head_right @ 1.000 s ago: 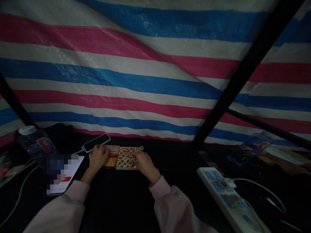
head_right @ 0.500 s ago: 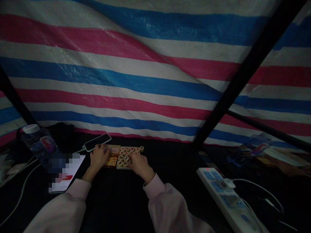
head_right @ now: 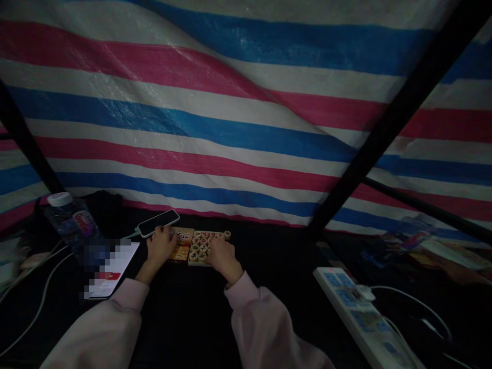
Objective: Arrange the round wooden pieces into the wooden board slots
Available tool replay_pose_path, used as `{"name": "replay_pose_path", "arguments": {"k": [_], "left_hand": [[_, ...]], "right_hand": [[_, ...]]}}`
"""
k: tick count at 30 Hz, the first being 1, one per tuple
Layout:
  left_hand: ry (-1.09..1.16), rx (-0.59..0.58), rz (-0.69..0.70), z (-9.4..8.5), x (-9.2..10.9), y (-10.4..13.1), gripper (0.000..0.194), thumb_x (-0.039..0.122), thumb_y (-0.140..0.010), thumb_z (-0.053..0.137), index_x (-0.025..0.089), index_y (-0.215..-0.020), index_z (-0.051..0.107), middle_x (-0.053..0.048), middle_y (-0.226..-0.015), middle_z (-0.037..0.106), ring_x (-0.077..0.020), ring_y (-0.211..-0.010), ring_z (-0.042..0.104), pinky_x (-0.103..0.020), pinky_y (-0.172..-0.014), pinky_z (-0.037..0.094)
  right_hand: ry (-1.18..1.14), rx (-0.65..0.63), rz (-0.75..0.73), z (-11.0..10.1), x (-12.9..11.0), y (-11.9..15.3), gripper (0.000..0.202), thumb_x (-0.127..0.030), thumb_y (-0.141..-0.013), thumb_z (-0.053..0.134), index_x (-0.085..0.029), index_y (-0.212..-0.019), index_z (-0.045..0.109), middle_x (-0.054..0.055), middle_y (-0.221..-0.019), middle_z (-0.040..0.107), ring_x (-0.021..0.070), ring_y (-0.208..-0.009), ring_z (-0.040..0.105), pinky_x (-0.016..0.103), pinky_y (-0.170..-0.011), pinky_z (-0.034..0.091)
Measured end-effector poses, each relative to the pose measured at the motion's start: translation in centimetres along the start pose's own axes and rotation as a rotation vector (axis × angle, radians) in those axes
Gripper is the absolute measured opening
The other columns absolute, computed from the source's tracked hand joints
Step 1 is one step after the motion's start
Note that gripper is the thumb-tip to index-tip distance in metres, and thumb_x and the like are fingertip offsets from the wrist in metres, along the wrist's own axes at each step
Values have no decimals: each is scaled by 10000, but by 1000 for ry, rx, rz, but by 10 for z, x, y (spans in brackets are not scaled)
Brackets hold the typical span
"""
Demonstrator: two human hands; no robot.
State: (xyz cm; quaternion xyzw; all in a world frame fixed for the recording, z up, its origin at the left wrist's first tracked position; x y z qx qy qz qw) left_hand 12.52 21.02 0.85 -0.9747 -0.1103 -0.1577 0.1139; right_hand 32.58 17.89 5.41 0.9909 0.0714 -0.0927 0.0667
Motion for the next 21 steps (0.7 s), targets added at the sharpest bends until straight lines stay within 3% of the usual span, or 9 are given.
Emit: {"name": "replay_pose_path", "arguments": {"k": [5,7,13,17,21], "left_hand": [[10,-13,-8,1,0,-1,415,376,-873,352,161,-1201,488,-157,-1207,469,-297,-1084,512,-443,-882,379],[6,-14,-16,1,-1,-1,421,378,-874,352,164,-1211,482,-160,-1213,465,-298,-1088,509,-447,-884,376],[6,-20,-6,4,0,-2,424,388,-879,333,165,-1205,487,-162,-1218,458,-303,-1084,511,-455,-880,381],[3,-22,-8,6,-1,-2,427,395,-879,332,171,-1213,478,-160,-1224,453,-299,-1087,508,-455,-877,384],[1,-12,1,6,-1,-2,415,396,-882,329,172,-1194,484,-158,-1206,464,-294,-1075,516,-456,-868,391]], "right_hand": [[-110,176,56,-38,36,-3,308,-333,-698,637,-180,-943,531,65,-865,640,188,-762,613,234,-570,350],[-138,241,121,-42,58,-11,293,-315,-717,623,-164,-943,513,75,-846,632,180,-735,605,232,-553,330],[-231,247,185,-2,109,-37,240,-164,-705,586,-139,-928,500,76,-813,626,161,-710,596,218,-558,343],[-334,313,72,22,120,-50,228,-110,-705,543,-142,-927,507,41,-783,617,136,-702,589,207,-592,380],[-392,377,4,30,121,-59,314,-84,-702,518,-145,-1010,520,36,-826,623,133,-742,596,217,-659,419]]}}
Point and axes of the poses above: each hand's wrist, its own y-axis away from the middle knuckle, its own z-axis out of the palm, x = y × z, the point moved 5 cm from there along -y, towards the middle knuckle
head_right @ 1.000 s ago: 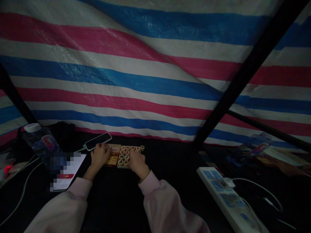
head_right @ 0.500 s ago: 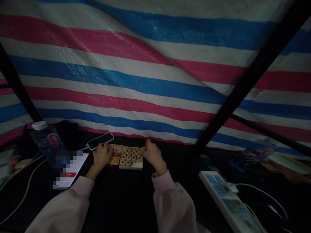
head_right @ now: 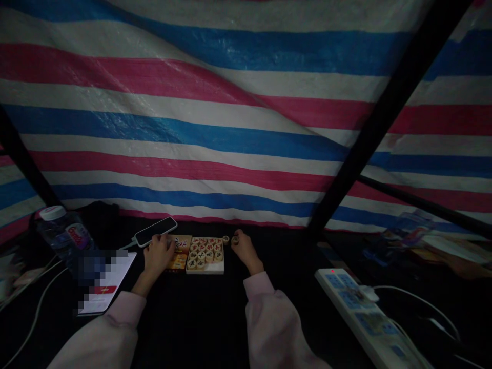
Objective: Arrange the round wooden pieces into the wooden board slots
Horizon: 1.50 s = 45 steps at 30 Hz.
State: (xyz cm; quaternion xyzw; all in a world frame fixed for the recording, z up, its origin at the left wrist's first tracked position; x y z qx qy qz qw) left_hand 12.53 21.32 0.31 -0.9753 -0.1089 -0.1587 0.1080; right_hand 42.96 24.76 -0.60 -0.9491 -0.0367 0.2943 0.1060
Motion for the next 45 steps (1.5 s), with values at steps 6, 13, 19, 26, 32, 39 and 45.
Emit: {"name": "replay_pose_path", "arguments": {"k": [6,13,19,26,32,39,45], "left_hand": [[-14,11,9,-1,1,1,403,387,-882,328,169,-1178,493,-151,-1179,478,-298,-1060,526,-451,-856,400],[-15,-13,-2,0,0,-1,396,396,-880,340,176,-1174,490,-150,-1183,475,-294,-1066,524,-435,-858,401],[-19,-2,10,1,-1,-1,397,402,-882,330,173,-1158,501,-149,-1170,479,-290,-1045,533,-427,-843,409],[-28,11,17,2,-1,-1,411,402,-883,334,171,-1186,488,-158,-1199,463,-296,-1059,527,-432,-853,408],[-27,12,17,1,-1,-1,419,405,-886,328,170,-1196,485,-158,-1189,470,-294,-1068,525,-432,-859,407],[-20,-7,6,-2,1,0,403,396,-886,332,172,-1177,497,-150,-1183,477,-286,-1067,529,-426,-861,409],[-18,14,13,0,0,0,418,395,-882,332,168,-1199,482,-157,-1187,469,-297,-1063,528,-440,-858,409]], "right_hand": [[-45,2,-33,7,-1,2,467,-96,-717,529,-143,-1179,480,53,-893,632,137,-782,599,235,-699,441],[-23,-21,13,5,-3,6,507,-126,-737,551,-184,-1233,464,57,-963,637,135,-799,605,228,-696,440],[43,-52,27,-1,-11,9,460,-182,-780,541,-189,-1235,472,62,-980,639,135,-809,607,215,-666,423],[41,-50,24,-1,-11,9,397,-217,-814,506,-186,-1209,489,64,-1001,635,149,-850,609,223,-664,416],[38,-64,26,-1,-11,9,395,-209,-823,496,-178,-1216,483,74,-1031,625,153,-892,603,230,-713,425],[151,44,-5,-12,-24,11,514,-164,-745,543,-164,-1253,461,127,-1210,502,185,-969,578,256,-793,417],[46,-54,-103,-28,-73,22,256,-197,-745,538,-216,-1000,560,-2,-877,624,121,-780,588,213,-658,389]]}}
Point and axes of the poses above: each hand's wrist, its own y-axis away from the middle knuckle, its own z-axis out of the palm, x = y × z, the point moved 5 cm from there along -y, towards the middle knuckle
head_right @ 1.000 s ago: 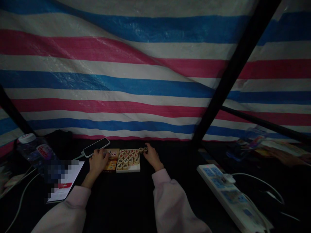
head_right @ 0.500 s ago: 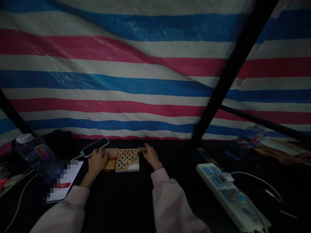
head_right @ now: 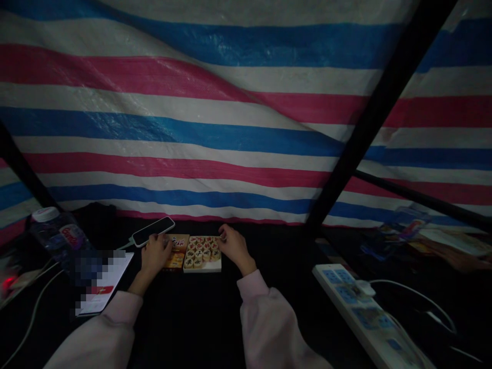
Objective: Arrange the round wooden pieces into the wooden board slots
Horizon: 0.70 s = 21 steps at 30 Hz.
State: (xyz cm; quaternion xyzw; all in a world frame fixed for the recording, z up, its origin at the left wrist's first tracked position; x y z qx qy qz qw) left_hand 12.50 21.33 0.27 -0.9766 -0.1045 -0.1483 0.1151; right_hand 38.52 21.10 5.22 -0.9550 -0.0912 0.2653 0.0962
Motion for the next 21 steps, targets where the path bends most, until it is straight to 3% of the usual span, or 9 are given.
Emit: {"name": "replay_pose_path", "arguments": {"k": [5,8,15,21], "left_hand": [[-2,11,4,1,-1,-1,414,398,-878,337,172,-1192,488,-150,-1186,469,-293,-1064,525,-438,-857,407],[-8,19,5,2,-1,-1,415,407,-877,337,175,-1185,491,-150,-1175,473,-296,-1056,528,-438,-849,408],[-13,30,10,1,-1,-1,406,393,-875,341,164,-1174,493,-147,-1172,477,-296,-1044,535,-433,-854,403],[-1,16,-2,1,-1,-1,414,388,-873,343,166,-1193,483,-149,-1163,482,-298,-1057,531,-434,-857,402]], "right_hand": [[82,-235,-94,14,-55,21,117,-231,-728,582,-230,-843,606,-23,-806,664,127,-782,608,209,-620,354],[212,-261,-132,27,-77,30,109,-226,-751,557,-210,-837,622,30,-855,677,169,-844,621,238,-664,383],[368,-277,77,40,-83,30,187,-232,-796,512,-178,-931,630,110,-979,672,232,-946,622,311,-756,443],[338,-311,106,40,-84,30,208,-242,-765,554,-174,-943,636,109,-980,675,229,-936,631,301,-753,456]]}}
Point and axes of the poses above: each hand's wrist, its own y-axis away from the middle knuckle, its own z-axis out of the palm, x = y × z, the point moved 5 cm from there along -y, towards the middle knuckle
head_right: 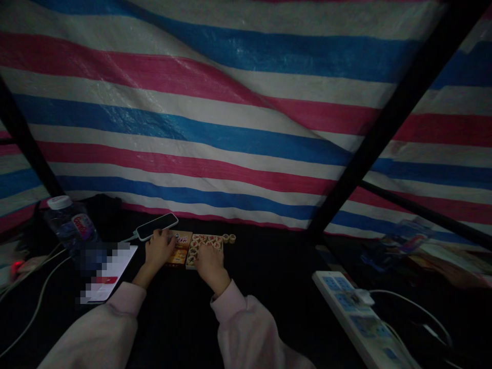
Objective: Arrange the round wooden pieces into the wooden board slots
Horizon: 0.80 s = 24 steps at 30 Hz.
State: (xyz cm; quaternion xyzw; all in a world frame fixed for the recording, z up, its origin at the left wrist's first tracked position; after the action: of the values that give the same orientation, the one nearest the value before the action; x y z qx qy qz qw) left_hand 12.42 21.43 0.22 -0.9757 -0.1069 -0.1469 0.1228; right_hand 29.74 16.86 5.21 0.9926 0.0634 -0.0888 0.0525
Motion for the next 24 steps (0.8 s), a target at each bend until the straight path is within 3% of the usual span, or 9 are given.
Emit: {"name": "replay_pose_path", "arguments": {"k": [7,16,21,24], "left_hand": [[9,-18,-17,-2,1,0,410,390,-875,340,163,-1180,493,-155,-1168,483,-291,-1060,529,-433,-865,393],[10,-20,-17,-2,0,0,419,394,-877,341,169,-1199,485,-156,-1191,477,-289,-1074,521,-426,-870,391],[5,-8,-7,-3,1,1,416,387,-876,339,168,-1198,486,-150,-1175,481,-294,-1057,529,-430,-860,398],[9,-6,-1,-3,1,1,416,389,-878,332,164,-1191,489,-151,-1173,480,-291,-1058,530,-431,-865,395]], "right_hand": [[-24,-60,33,0,-2,-3,230,-244,-704,625,-173,-922,644,102,-997,675,231,-949,629,291,-750,458],[-36,-19,70,10,0,-12,317,-233,-655,672,-157,-958,614,123,-992,665,250,-939,633,289,-724,456],[-181,46,27,-13,2,1,336,-180,-655,664,-150,-978,573,103,-938,655,205,-862,634,236,-642,413],[-256,125,41,-33,24,-1,324,-169,-643,681,-148,-940,553,73,-858,645,171,-784,621,207,-582,367]]}}
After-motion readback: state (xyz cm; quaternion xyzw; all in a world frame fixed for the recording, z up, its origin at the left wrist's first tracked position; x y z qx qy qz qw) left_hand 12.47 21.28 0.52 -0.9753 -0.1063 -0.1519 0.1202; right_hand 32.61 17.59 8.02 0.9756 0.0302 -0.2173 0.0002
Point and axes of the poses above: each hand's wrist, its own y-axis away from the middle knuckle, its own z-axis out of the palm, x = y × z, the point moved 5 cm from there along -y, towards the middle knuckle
